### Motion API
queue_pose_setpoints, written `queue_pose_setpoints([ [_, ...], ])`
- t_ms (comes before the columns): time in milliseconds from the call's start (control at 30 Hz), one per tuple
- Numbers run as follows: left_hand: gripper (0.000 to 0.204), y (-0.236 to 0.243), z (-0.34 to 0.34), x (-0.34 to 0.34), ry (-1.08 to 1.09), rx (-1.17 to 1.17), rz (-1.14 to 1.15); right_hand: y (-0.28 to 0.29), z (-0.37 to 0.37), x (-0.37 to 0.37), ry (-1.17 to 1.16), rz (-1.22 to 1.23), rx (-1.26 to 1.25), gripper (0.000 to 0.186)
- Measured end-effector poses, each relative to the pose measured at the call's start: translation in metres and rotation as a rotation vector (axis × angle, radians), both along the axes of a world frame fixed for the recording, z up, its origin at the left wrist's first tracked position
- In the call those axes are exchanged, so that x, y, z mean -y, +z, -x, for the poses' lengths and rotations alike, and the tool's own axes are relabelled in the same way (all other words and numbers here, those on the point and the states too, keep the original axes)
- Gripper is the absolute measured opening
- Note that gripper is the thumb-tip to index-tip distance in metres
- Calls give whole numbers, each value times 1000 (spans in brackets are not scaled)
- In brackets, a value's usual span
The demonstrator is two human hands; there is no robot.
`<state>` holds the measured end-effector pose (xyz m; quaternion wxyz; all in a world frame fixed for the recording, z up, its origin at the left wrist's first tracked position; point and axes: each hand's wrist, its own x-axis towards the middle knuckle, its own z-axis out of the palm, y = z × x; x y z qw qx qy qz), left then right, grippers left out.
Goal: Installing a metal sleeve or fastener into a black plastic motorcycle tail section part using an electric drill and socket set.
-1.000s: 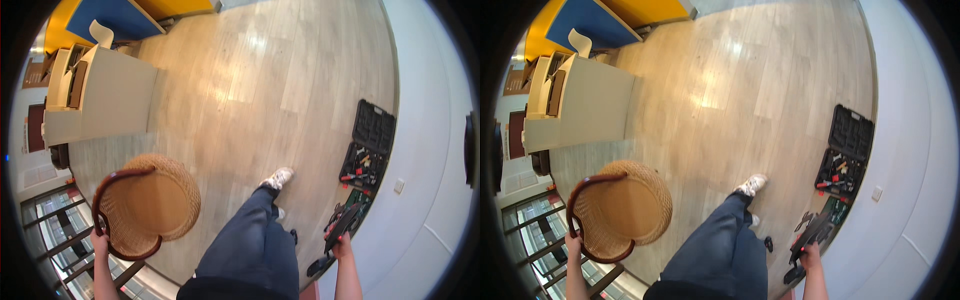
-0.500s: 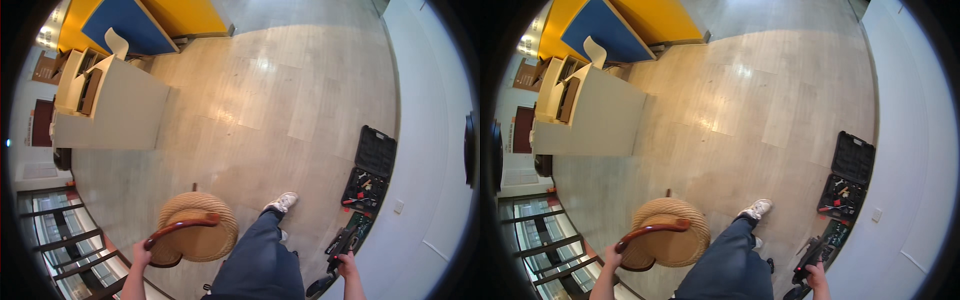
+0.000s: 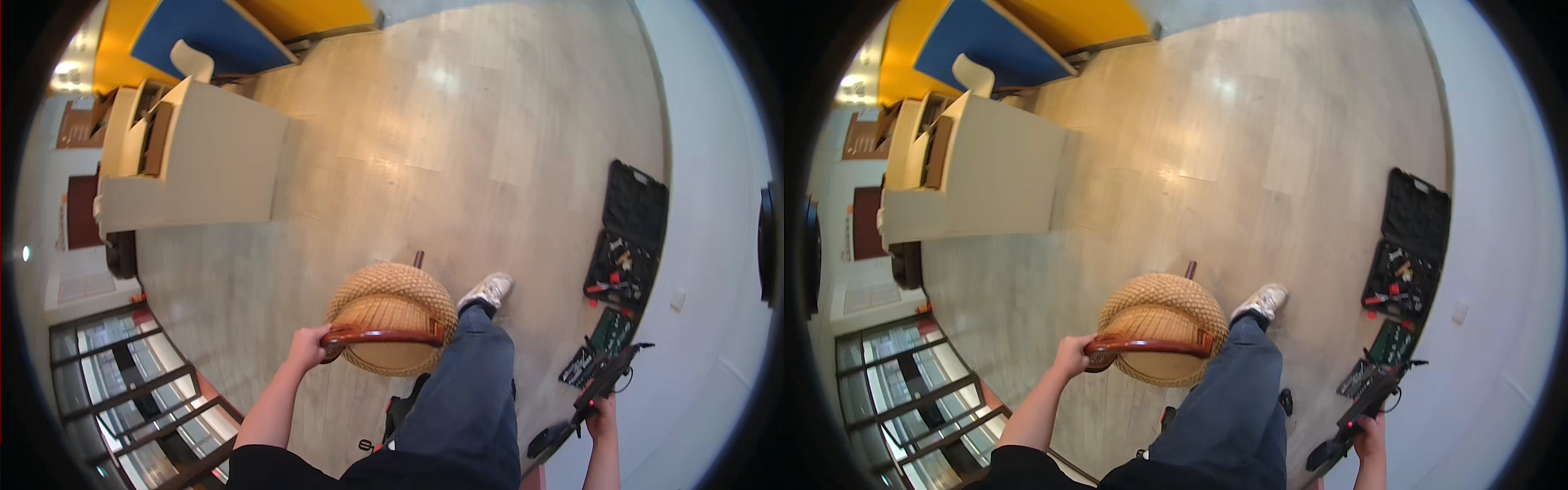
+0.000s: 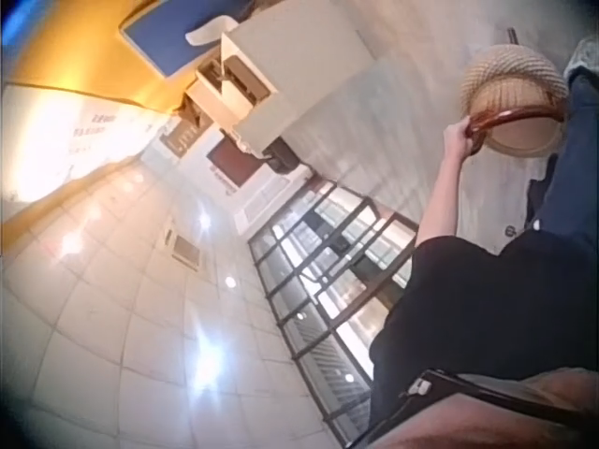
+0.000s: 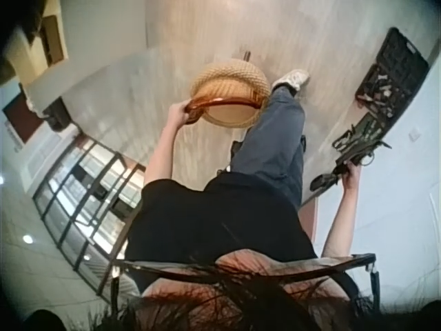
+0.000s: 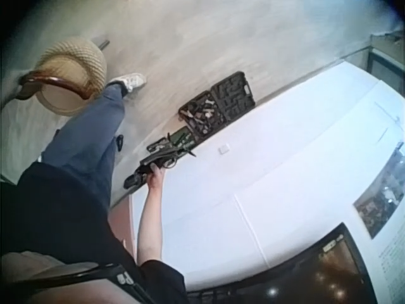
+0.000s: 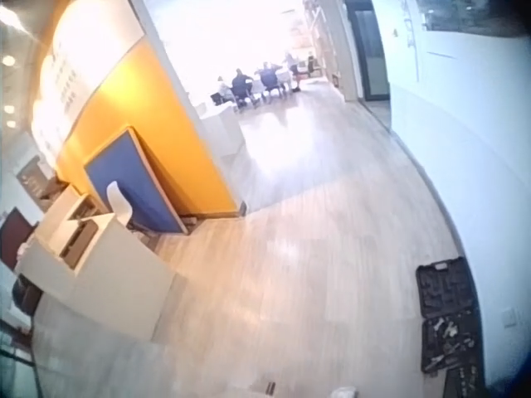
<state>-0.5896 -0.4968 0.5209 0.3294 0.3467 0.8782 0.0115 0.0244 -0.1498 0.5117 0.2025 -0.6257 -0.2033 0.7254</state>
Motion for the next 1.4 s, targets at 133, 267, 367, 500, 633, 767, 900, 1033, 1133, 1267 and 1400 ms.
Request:
queue_pose_setpoints([
  [133, 29, -9, 24, -19, 17, 19, 19, 17, 6, 30, -59, 55, 38, 57],
  [267, 17, -14, 64, -65, 4, 18, 12, 30, -5, 69, -140, 65, 6, 57],
  [367, 17, -40, 73, -121, -28, 29, 54, 23, -30, 96, -180, 57, -6, 62],
  [500, 20, -51, 82, -185, -31, 148, 64, 18, -48, 131, -250, 74, 39, 61],
  [633, 17, -91, 147, -206, -40, 135, 41, 12, -46, 148, -313, 94, 18, 57],
  [767, 19, -139, 148, -250, -269, -157, 1, 5, -64, 156, -349, 154, 7, 58],
  [900, 26, -187, 122, -295, -248, -362, 58, 18, -65, 160, -424, 162, -15, 72],
  [1033, 28, -127, 222, -331, -317, -586, 337, -20, -46, 187, -530, 214, -88, 86],
  [1133, 57, -160, -6, -332, -303, -677, 755, -9, -61, 193, -461, 200, 214, 101],
  [1267, 48, -100, -154, -379, -756, -27, 62, -22, -31, 178, -571, -148, 265, 98],
  [1400, 62, -10, -406, -408, -705, 881, 251, -18, -4, 173, -960, -179, 197, 95],
])
